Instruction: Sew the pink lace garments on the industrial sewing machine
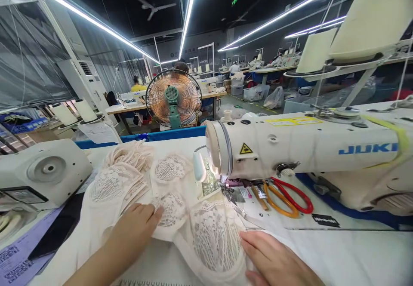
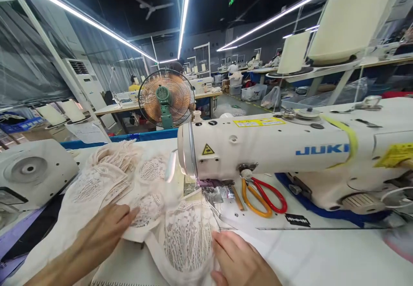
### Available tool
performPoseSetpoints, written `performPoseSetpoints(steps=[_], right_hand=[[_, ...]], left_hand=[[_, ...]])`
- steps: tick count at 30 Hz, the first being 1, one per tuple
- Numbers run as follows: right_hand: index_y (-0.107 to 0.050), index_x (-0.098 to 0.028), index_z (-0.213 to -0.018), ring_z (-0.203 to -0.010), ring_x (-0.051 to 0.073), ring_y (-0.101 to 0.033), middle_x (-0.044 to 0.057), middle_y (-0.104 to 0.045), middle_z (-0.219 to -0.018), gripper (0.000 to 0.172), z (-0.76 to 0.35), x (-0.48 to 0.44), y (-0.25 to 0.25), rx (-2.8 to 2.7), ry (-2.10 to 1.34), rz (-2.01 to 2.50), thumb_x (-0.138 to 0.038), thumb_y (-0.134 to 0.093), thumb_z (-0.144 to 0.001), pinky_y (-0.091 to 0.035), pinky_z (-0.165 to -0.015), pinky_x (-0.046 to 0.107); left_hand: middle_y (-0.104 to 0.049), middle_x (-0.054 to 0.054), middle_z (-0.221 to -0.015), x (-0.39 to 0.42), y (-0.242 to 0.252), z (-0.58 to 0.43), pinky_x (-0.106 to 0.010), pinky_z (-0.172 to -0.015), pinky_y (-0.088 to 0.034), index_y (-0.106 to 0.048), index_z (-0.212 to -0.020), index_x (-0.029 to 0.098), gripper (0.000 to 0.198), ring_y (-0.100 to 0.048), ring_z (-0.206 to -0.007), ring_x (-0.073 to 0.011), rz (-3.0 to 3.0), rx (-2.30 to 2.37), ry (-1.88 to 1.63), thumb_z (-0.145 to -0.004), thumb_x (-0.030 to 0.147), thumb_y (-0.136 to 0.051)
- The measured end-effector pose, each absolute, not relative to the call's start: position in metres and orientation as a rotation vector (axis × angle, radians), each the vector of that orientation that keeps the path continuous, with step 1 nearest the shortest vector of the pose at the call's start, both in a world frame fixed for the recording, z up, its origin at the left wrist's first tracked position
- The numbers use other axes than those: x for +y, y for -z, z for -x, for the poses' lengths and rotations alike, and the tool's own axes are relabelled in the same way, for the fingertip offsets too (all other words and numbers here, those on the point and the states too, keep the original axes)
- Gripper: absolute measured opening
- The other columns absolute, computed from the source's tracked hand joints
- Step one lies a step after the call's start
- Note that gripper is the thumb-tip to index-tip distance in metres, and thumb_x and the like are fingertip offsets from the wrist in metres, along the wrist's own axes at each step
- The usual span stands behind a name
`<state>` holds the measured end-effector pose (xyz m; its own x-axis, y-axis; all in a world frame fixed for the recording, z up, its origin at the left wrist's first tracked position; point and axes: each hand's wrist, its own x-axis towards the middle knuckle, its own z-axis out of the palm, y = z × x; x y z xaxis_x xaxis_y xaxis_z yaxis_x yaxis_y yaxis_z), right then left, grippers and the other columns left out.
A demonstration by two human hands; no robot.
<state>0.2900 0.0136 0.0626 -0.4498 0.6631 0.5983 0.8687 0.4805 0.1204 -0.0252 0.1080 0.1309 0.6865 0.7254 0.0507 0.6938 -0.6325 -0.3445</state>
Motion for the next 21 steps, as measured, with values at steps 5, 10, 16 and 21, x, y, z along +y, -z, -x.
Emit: performPoseSetpoints(steps=[5, 10, 16, 21], right_hand=[[-0.059, -0.02, -0.107, -0.094, 0.02, -0.06, 0.003, -0.067, -0.104, 0.032, -0.281, 0.009, -0.058, -2.153, 0.446, 1.386, -0.022, -0.053, -0.076, -0.051, -0.078, 0.029], [-0.06, -0.019, -0.099, -0.096, 0.021, -0.057, 0.002, -0.066, -0.099, 0.029, -0.266, 0.016, -0.044, -2.03, 0.371, 1.48, -0.026, -0.062, -0.071, -0.049, -0.08, 0.031], [-0.061, -0.017, -0.098, -0.093, 0.02, -0.057, 0.003, -0.066, -0.096, 0.035, -0.261, 0.017, -0.047, -2.062, 0.412, 1.506, -0.035, -0.069, -0.069, -0.047, -0.078, 0.029], [-0.063, -0.017, -0.095, -0.091, 0.022, -0.057, 0.004, -0.066, -0.098, 0.031, -0.261, 0.015, -0.053, -2.107, 0.377, 1.518, -0.035, -0.069, -0.07, -0.047, -0.078, 0.031]], left_hand=[[-0.06, -0.009, -0.097, 0.115, -0.19, -0.002, -0.044, -0.082, -0.04, -0.055, -0.116, 0.021, 0.047, -0.054, -0.093, -0.026, 2.439, -0.768, 0.011, -0.083, 0.001, -0.027], [-0.057, -0.013, -0.109, 0.152, -0.206, -0.027, -0.044, -0.089, -0.036, -0.054, -0.117, 0.017, 0.045, -0.047, -0.106, -0.0261, 2.416, -0.635, -0.123, -0.089, 0.004, -0.021], [-0.064, -0.015, -0.098, 0.156, -0.165, -0.02, -0.052, -0.087, -0.039, -0.066, -0.09, 0.012, 0.028, -0.055, -0.099, -0.0343, 2.504, -0.776, -0.282, -0.067, 0.005, -0.051], [-0.063, -0.01, -0.077, 0.107, -0.155, -0.06, -0.041, -0.073, -0.05, -0.063, -0.07, 0.013, 0.017, -0.06, -0.076, -0.0251, 2.703, -0.839, -0.264, -0.071, 0.007, -0.047]])
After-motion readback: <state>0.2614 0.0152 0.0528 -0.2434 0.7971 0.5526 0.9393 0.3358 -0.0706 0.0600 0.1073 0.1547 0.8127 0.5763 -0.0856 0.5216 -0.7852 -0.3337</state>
